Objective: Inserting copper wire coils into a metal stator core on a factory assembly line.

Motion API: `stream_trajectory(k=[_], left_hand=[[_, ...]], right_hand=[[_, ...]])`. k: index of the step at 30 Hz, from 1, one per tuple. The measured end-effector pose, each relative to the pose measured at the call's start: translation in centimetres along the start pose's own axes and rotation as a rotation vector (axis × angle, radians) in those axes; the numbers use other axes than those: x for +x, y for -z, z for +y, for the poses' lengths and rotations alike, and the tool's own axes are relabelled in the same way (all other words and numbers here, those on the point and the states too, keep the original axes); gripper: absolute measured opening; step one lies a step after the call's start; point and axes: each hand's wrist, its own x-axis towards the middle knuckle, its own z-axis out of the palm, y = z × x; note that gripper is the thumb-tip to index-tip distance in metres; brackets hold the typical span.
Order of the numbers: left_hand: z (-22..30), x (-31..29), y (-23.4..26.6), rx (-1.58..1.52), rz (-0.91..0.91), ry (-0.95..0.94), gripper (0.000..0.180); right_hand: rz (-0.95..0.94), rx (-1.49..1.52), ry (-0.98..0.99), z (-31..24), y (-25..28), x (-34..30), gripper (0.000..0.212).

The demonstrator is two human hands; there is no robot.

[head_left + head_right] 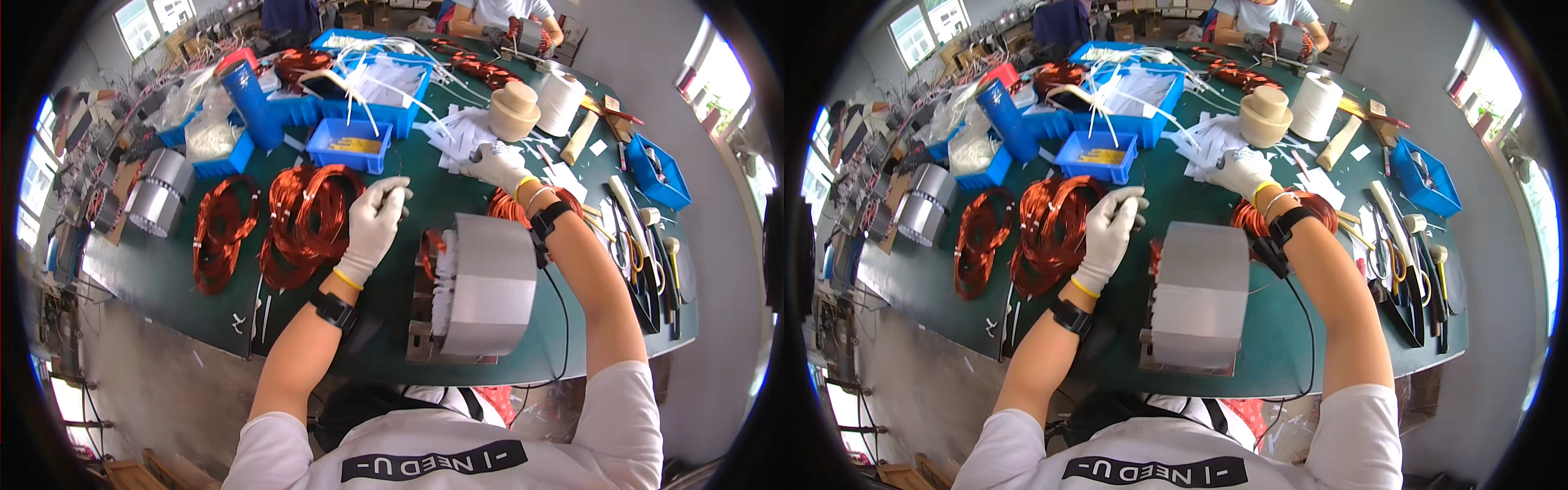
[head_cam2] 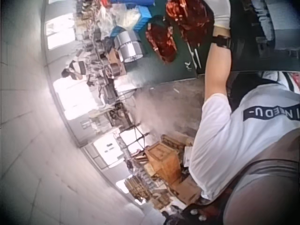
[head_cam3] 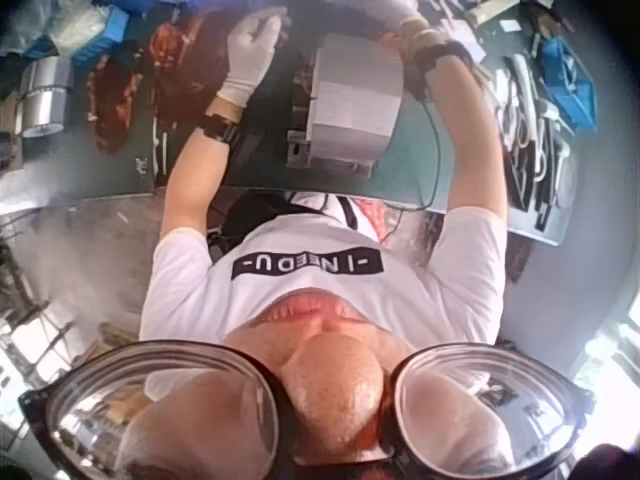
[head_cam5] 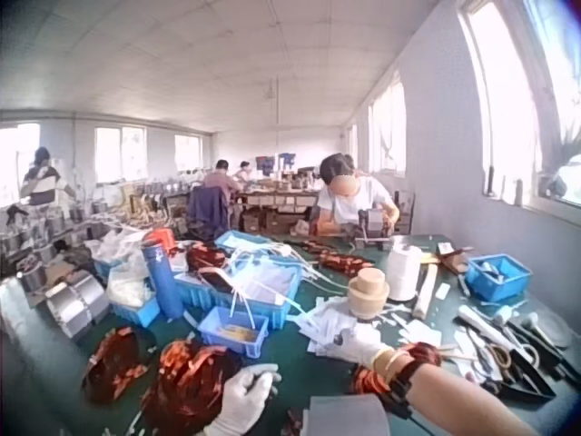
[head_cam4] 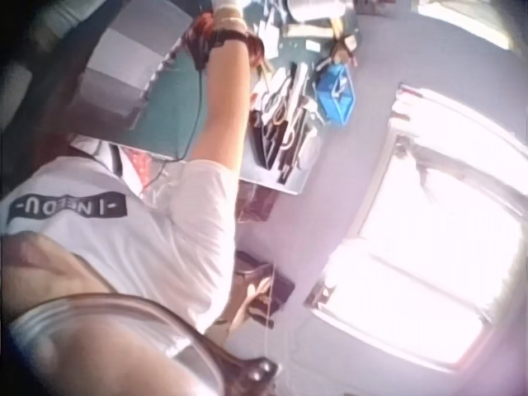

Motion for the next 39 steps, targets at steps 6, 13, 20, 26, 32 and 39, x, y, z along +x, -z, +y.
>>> stream_trajectory(k=[6, 13, 20, 26, 32, 39], left_hand=[[1.2, 0.6, 0.3, -0.106, -0.034, 0.051, 0.034], [10.2, -0.5, 0.2, -0.229, -0.358, 0.033, 0.076], [13.7, 0.2, -1.3, 0.235, -0.372, -0.143, 0.057], [15.7, -1.4, -2.2, 0.177, -0.37, -0.041, 0.044], [18.3, -2.0, -4.6, 0.584, -0.362, -0.522, 0.028], [18.5, -1.2, -5.8, 0.537, -0.38, -0.809, 0.018]], right_hand=[[-0.276, 0.861, 0.118, -0.5, 7.5, -4.2, 0.023], [-0.46, 1.133, 0.165, -2.5, 15.0, -11.3, 0.032], [-0.38, 1.295, 0.23, -1.0, 16.2, -13.1, 0.034], [-0.363, 1.223, 0.269, -0.3, 17.2, -14.9, 0.031], [0.357, 0.7, 0.767, -0.8, 16.4, -16.6, 0.037], [0.207, 1.201, 0.547, -4.1, 15.7, -18.3, 0.033]])
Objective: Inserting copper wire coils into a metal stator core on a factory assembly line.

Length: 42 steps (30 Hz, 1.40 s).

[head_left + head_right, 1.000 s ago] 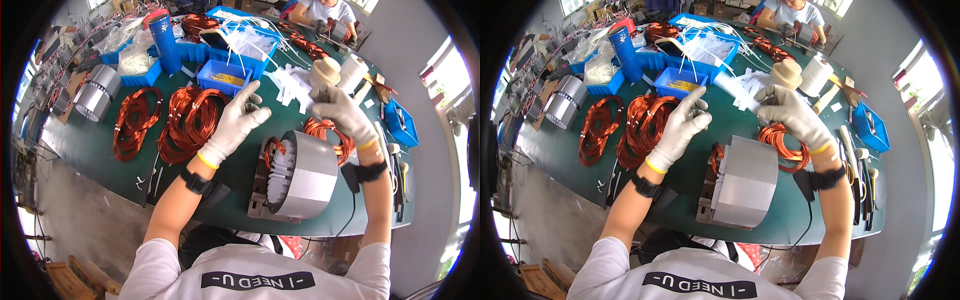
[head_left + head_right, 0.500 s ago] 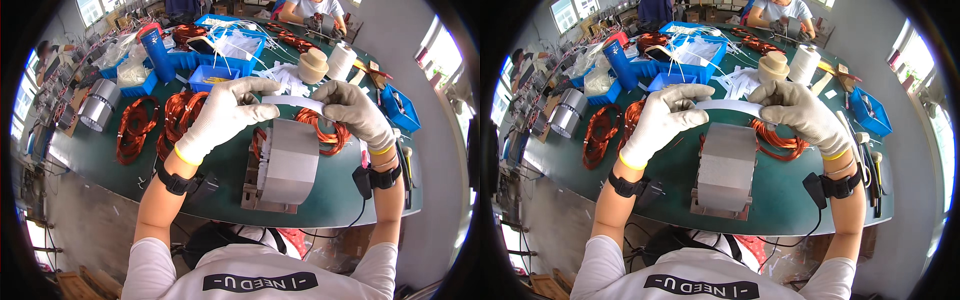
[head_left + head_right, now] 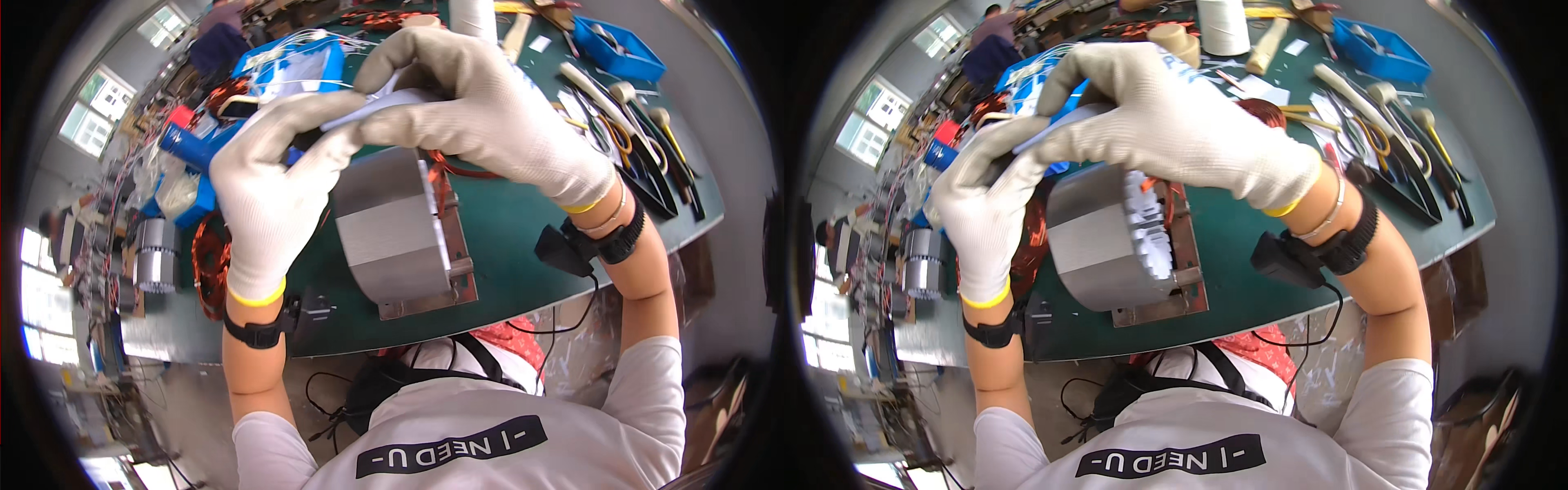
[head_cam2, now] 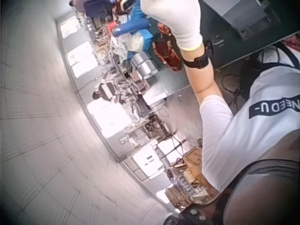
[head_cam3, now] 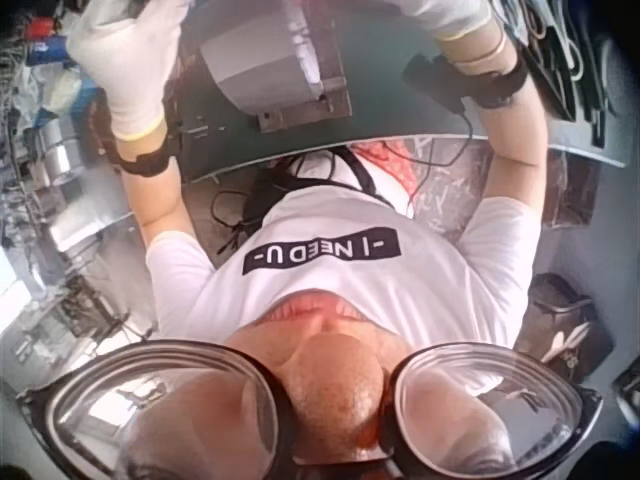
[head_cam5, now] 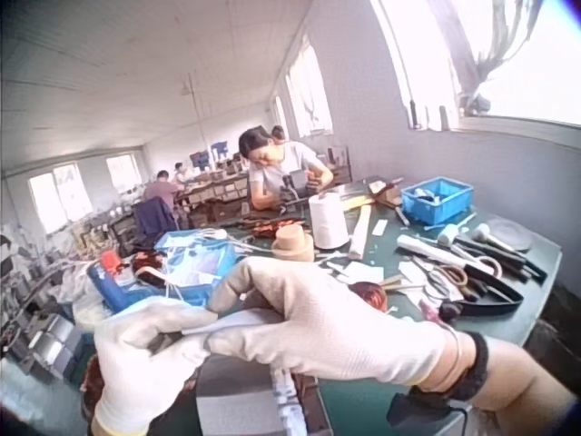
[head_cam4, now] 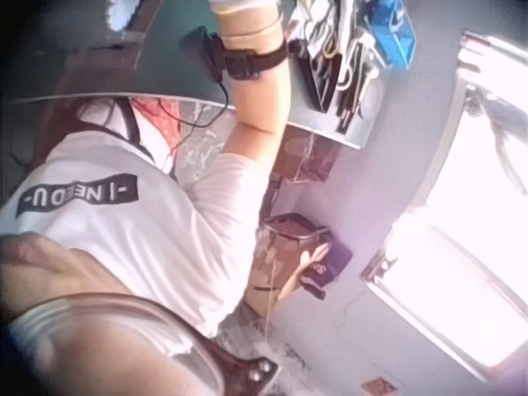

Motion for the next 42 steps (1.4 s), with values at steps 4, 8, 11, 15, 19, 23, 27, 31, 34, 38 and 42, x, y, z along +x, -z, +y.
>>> stream_trajectory(k=[4, 8, 11, 15, 19, 23, 27, 31, 34, 38, 42], left_hand=[[2.0, -1.1, -2.3, -0.192, 0.078, 0.296, 0.013], [3.4, -3.1, -2.1, -0.384, 0.159, 0.502, 0.062], [-1.5, -7.0, 1.7, -0.318, 0.253, 0.598, 0.042], [-5.3, -11.5, 1.3, -0.573, -0.137, 1.105, 0.024], [-4.3, -12.3, -0.6, -0.567, -0.194, 1.134, 0.024], [-3.1, -7.9, -2.7, -0.565, -0.23, 1.162, 0.024], [-7.4, -8.5, -10.0, -0.581, -0.31, 1.192, 0.025], [-7.8, -9.1, -9.7, -0.585, -0.364, 1.213, 0.025], [-7.6, -10.7, -5.2, -0.615, -0.428, 1.221, 0.025], [-8.1, -9.9, -8.7, -0.6, -0.462, 1.242, 0.025], [-7.0, -10.5, -6.2, -0.588, -0.508, 1.252, 0.026]], right_hand=[[0.131, -0.074, 0.013, 0.9, 0.3, -2.6, 0.028], [0.152, -0.283, 0.03, 0.8, 1.3, -6.0, 0.019], [0.078, -0.209, -0.295, 3.8, 3.6, -9.2, 0.022], [-0.102, -0.375, -0.206, 7.6, 1.8, -11.2, 0.019], [-0.182, -0.44, -0.192, 8.8, 2.0, -10.5, 0.02], [-0.184, -0.462, -0.08, 9.9, 0.9, -10.2, 0.012], [-0.155, -0.402, -0.083, 10.7, 0.9, -10.5, 0.007], [-0.17, -0.429, -0.077, 10.5, 1.3, -10.7, 0.007], [-0.111, -0.684, 0.05, 10.8, 1.8, -11.7, 0.019], [-0.107, -0.641, 0.043, 10.8, 0.6, -10.9, 0.021], [0.005, -0.289, 0.019, 12.3, 0.1, -11.0, 0.022]])
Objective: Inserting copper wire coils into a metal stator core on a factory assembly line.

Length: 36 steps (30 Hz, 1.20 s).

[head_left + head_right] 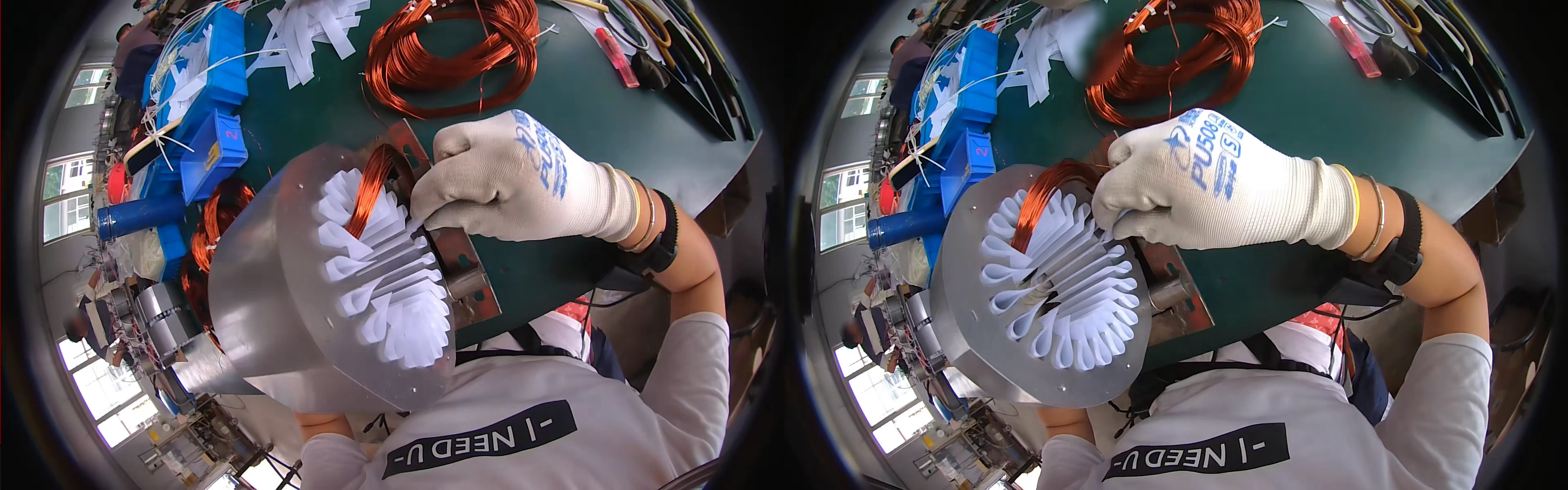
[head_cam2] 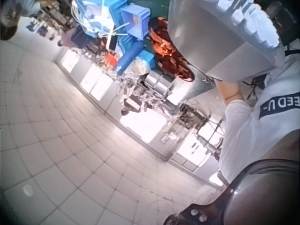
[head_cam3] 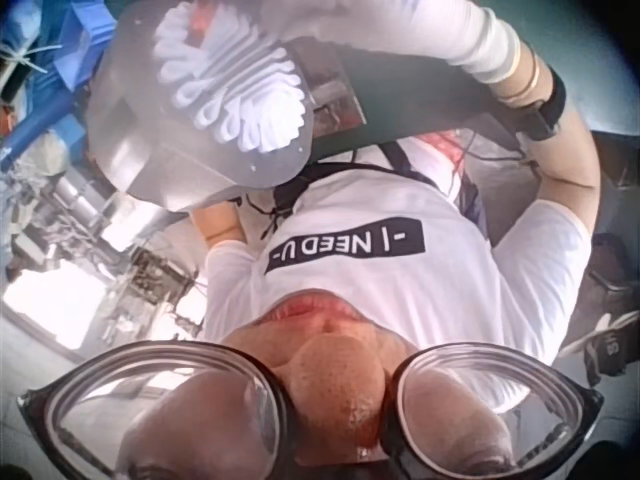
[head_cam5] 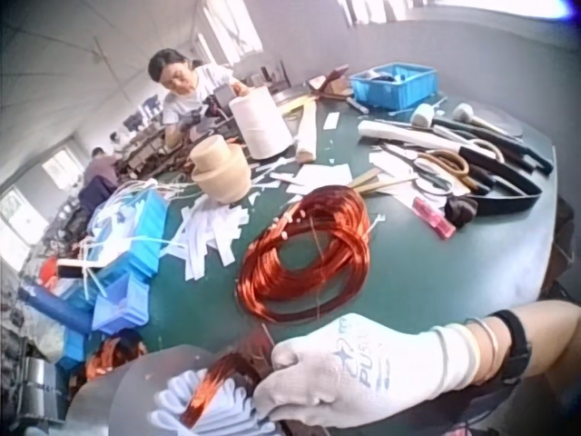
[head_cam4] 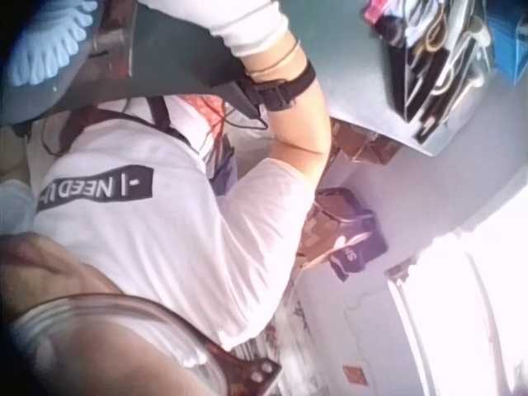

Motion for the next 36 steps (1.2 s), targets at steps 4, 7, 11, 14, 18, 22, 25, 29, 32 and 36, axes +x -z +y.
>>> stream_trajectory(k=[4, 7, 11, 14, 18, 22, 25, 29, 32, 36], left_hand=[[-0.8, -1.1, 0.5, 0.008, -0.062, 0.016, 0.026], [-0.9, -2.1, 0.6, 0.022, -0.079, 0.022, 0.026], [-1.1, -3.0, 1.0, 0.033, -0.11, 0.039, 0.026], [-1.4, -3.6, 0.4, 0.046, -0.136, 0.043, 0.027], [-1.4, -2.9, 0.3, 0.058, -0.18, 0.05, 0.027], [-1.5, -3.0, 0.1, 0.071, -0.2, 0.049, 0.027], [-1.6, -3.5, 0.6, 0.077, -0.234, 0.059, 0.027], [-1.8, -3.4, 0.6, 0.094, -0.261, 0.066, 0.028], [-1.7, -2.3, 0.7, 0.098, -0.28, 0.067, 0.028], [-2.0, -2.4, 0.4, 0.11, -0.314, 0.068, 0.028]], right_hand=[[-0.072, -0.135, 0.054, 0.0, -0.1, -0.1, 0.023], [-0.066, 0.153, -0.003, 0.5, 0.1, -0.1, 0.017], [-0.158, -0.037, -0.05, -0.3, -0.2, 0.1, 0.013], [-0.154, 0.149, -0.105, 0.2, 0.5, 0.0, 0.008], [-0.117, 0.16, -0.114, -0.4, 0.3, 0.1, 0.011], [-0.116, 0.208, -0.11, -0.2, 0.5, 0.1, 0.01], [-0.073, 0.225, -0.097, -0.1, -0.1, -0.2, 0.004], [-0.144, 0.143, -0.156, -0.3, -0.7, -0.3, 0.004], [-0.078, 0.159, -0.092, -0.3, -1.0, -0.3, 0.005], [-0.038, 0.167, -0.053, 0.1, -0.5, -0.2, 0.016]])
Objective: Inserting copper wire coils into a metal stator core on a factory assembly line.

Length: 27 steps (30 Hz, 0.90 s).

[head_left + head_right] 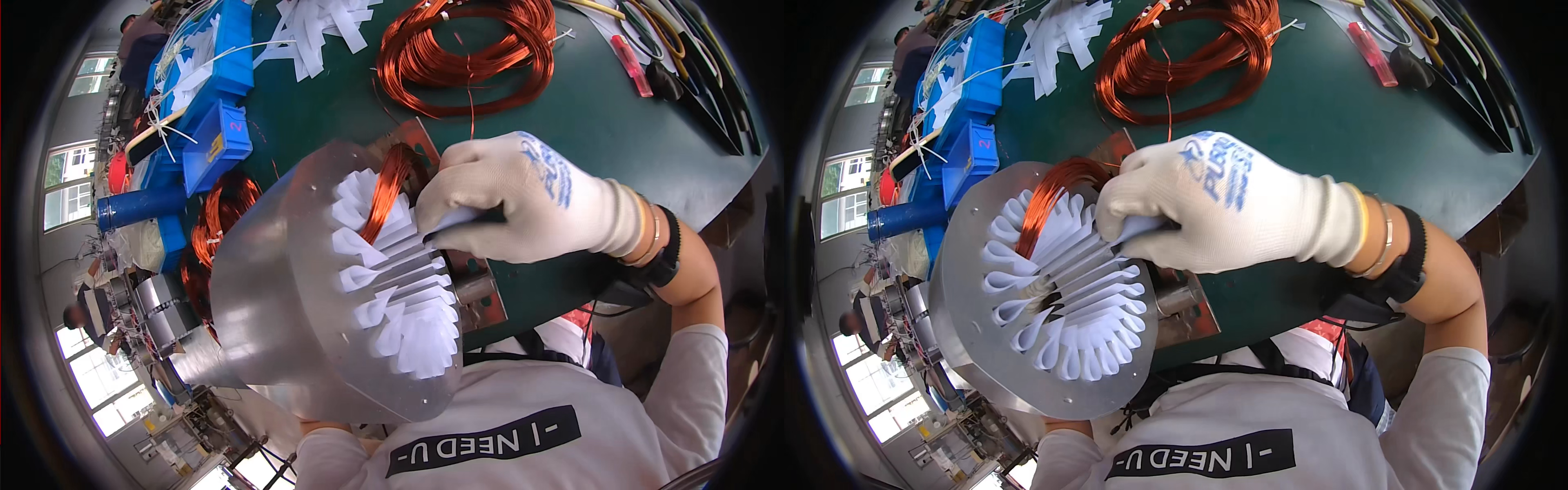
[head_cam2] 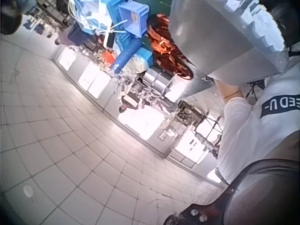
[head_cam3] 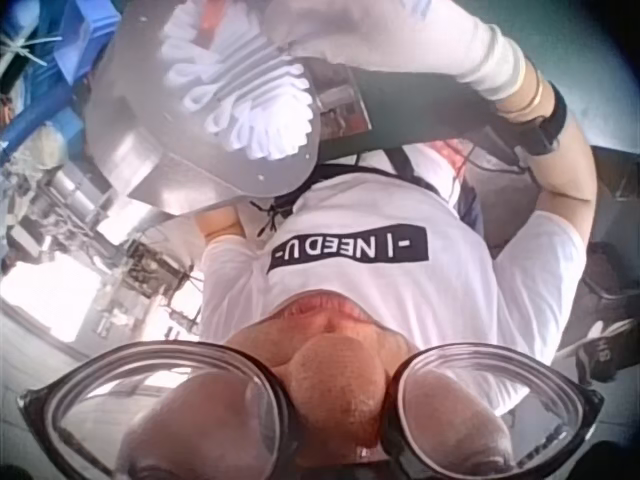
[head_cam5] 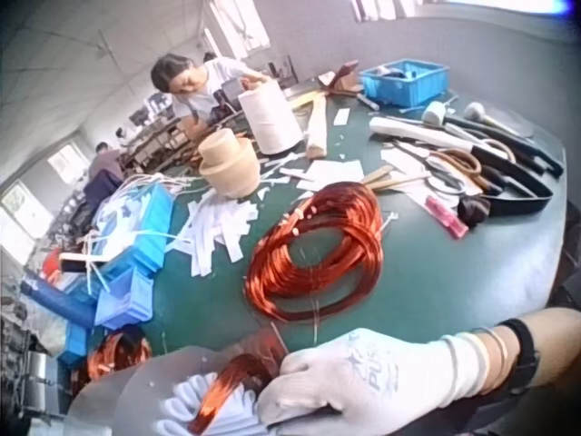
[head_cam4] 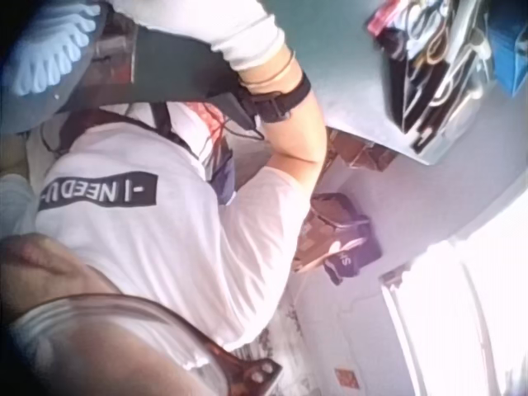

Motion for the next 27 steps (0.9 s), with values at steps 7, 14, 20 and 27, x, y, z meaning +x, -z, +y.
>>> stream_trajectory(k=[7, 14, 20, 27], left_hand=[[1.3, 6.0, -1.5, 0.009, -0.016, 0.003, 0.029], [0.6, 4.3, -0.1, -0.026, -0.05, -0.024, 0.029], [-0.4, -0.2, -1.6, -0.07, -0.039, -0.064, 0.03], [-0.9, -0.9, 3.3, -0.186, 0.16, -0.126, 0.031]], right_hand=[[-0.062, -0.012, -0.006, -0.6, 0.1, 0.9, 0.015], [-0.042, -0.05, 0.002, -0.2, 0.2, 0.2, 0.017], [-0.118, -0.062, -0.133, -1.0, 0.6, 0.5, 0.012], [-0.082, -0.176, -0.007, -1.9, 0.5, 1.7, 0.012]])
